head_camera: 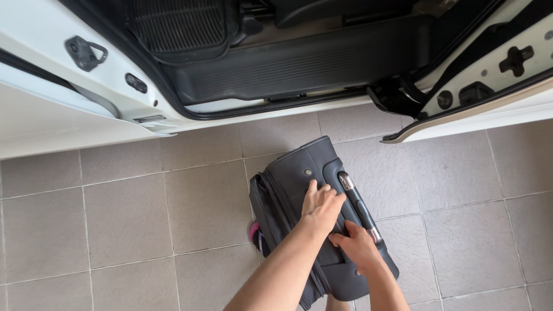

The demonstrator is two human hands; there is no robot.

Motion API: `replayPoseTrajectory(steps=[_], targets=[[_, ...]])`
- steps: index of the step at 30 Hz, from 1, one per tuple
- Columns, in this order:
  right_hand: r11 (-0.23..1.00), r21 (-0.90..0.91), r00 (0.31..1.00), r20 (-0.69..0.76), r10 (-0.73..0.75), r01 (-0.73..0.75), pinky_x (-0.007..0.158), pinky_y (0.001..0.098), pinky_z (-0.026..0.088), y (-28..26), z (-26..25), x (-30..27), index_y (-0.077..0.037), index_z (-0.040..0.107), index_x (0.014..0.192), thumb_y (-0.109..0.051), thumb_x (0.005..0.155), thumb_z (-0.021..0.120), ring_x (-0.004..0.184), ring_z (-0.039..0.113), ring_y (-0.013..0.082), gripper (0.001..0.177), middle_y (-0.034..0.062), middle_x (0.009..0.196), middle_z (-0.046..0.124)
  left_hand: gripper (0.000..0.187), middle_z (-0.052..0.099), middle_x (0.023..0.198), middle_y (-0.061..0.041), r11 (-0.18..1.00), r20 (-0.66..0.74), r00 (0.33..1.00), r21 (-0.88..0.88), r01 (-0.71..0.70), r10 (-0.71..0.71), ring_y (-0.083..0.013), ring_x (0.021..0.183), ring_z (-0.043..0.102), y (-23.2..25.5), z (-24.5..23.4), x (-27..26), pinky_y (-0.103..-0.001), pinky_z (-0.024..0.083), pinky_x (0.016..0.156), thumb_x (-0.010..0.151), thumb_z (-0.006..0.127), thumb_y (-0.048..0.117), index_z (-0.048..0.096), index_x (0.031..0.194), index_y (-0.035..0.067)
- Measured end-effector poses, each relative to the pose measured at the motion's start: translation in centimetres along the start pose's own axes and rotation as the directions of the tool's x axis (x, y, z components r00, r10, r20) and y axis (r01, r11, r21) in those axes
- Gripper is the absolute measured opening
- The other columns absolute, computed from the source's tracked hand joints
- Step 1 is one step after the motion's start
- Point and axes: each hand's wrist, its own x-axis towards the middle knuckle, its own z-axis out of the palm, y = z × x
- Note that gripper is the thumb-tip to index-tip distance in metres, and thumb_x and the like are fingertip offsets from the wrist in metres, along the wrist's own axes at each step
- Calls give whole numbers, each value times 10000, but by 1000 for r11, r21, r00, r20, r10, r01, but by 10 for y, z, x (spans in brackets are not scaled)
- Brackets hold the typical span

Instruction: The person removes a black rolling suitcase from the back seat of a white car, extends the handle, and pulls it into a living room.

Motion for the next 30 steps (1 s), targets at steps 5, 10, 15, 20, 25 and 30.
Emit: replayPoseTrajectory(steps=[5,10,15,20,25,30], targets=[[987,-22,987,-3,-160,160,799,423,522,2,-3,13,-31,687,998,-255,778,746,914,661,245,320,114,885,722,375,675,1138,-29,999,-13,1000,41,-19,19,-196,1219,566,1,2,5,-460,323,1133,816,783,186,680,1176,157],[989,-103,995,29,-100,103,800,435,537,5,-4,17,-45,666,1057,-274,832,722,939,659,230,326,119,922,696,428,579,1274,-53,998,-92,996,57,6,0,-232,1297,508,6,6,-6,-498,293,1196,820,788,171,640,1220,137],[925,16,923,-72,-377,379,862,348,533,19,-24,24,-129,707,1146,-261,806,760,1028,690,180,369,49,1052,736,484,525,1311,-115,998,-134,990,-24,-55,51,-295,1374,451,1,-4,-28,-475,322,1179,735,772,40,583,1179,67],[883,-171,795,-386,-469,438,855,361,588,36,-66,51,-108,749,1160,-289,896,654,977,755,226,334,97,1097,770,438,517,1345,-187,977,-346,938,-194,-90,18,-340,1293,516,14,-14,-52,-425,472,1014,746,687,-73,555,1157,0],[890,-136,880,-147,-452,434,924,367,546,24,-89,89,-105,725,1265,-469,962,609,1078,707,210,487,125,1188,764,396,544,1277,-161,905,-362,925,-421,-56,-111,-340,1210,554,43,-14,-70,-430,488,991,793,673,-46,546,1166,-11],[959,13,955,93,-282,282,984,380,472,16,-81,94,-116,633,1398,-539,945,572,1173,641,233,622,125,1263,720,334,584,1234,-132,722,-198,917,-681,125,-346,-336,1082,659,65,-9,-65,-422,560,903,830,593,-46,539,1146,46]])
